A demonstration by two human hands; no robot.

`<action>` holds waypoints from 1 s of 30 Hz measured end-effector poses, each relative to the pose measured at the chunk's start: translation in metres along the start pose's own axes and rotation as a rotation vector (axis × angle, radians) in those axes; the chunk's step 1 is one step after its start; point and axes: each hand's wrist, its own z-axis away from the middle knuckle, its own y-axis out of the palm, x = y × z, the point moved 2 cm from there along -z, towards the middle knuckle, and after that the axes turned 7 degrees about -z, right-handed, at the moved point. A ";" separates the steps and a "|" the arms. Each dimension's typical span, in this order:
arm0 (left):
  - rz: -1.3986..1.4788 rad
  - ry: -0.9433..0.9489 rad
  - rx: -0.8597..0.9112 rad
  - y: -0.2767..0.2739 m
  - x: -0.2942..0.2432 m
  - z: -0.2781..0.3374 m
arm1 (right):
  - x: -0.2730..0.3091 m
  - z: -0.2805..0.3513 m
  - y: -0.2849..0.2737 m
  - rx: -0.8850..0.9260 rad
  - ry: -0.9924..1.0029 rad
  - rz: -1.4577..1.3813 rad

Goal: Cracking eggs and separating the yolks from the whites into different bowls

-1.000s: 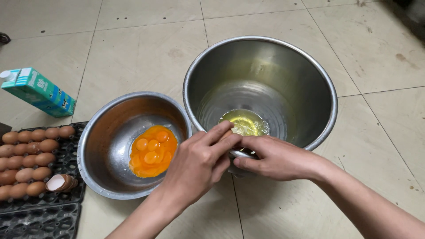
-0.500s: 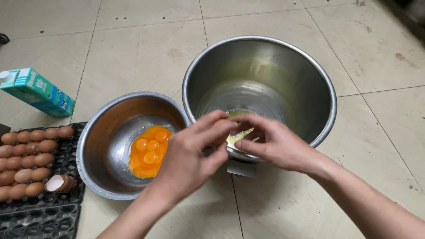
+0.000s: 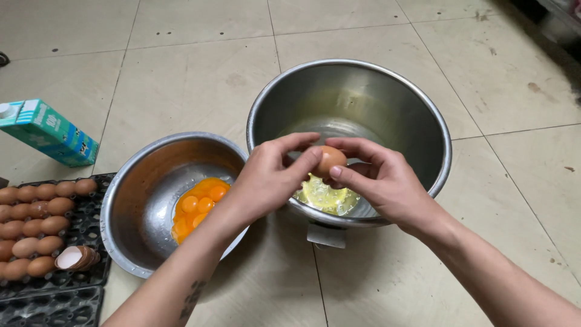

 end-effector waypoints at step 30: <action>0.006 0.020 0.057 0.016 0.027 -0.009 | -0.008 -0.003 -0.002 -0.152 0.003 0.229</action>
